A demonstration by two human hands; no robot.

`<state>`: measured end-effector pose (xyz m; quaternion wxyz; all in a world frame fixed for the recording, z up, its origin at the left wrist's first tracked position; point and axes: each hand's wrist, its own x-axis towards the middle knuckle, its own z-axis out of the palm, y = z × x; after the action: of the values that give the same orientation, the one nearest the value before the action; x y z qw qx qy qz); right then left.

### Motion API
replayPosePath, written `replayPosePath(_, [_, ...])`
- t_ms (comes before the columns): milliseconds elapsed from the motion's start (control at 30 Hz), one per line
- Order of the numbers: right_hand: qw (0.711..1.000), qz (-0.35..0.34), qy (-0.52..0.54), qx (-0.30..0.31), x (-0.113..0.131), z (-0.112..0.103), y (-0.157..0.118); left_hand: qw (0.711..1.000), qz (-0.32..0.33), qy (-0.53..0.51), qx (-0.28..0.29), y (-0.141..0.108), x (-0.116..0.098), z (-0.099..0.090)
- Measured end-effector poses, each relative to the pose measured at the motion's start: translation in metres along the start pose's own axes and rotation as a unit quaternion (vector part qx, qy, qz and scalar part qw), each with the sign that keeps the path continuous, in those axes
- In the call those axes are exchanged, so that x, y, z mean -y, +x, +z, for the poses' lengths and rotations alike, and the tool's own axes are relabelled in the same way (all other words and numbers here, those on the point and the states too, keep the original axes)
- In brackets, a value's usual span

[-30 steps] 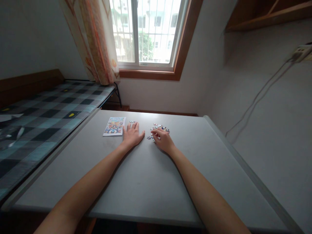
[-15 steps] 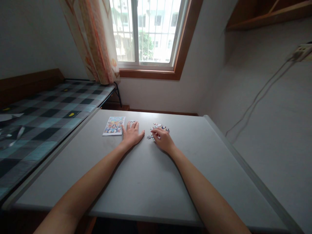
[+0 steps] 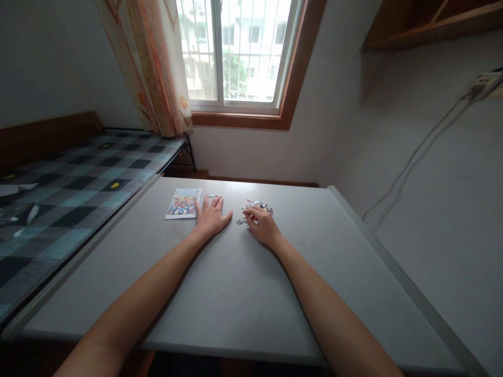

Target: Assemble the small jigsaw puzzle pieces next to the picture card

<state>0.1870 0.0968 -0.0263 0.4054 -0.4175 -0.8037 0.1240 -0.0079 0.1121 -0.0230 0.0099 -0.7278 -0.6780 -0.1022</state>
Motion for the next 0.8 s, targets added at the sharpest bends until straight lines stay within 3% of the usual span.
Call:
replayPosePath(233, [1.0, 0.003, -0.003, 0.003, 0.0, -0.001, 0.0, 1.0, 0.006, 0.0, -0.024, -0.001, 0.0, 0.004])
replayPosePath(500, [1.0, 0.015, -0.023, 0.003, 0.0, -0.002, 0.0, 0.994, 0.026, 0.006, -0.107, -0.009, -0.006, -0.008])
replayPosePath(667, [0.992, 0.089, -0.071, -0.056, -0.005, -0.009, 0.003, 0.999, 0.041, -0.01, -0.025, -0.012, -0.011, -0.011])
replayPosePath(800, [0.974, 0.177, -0.106, -0.09, -0.015, -0.015, 0.003, 0.994, 0.111, -0.004, 0.02, -0.013, -0.011, -0.009])
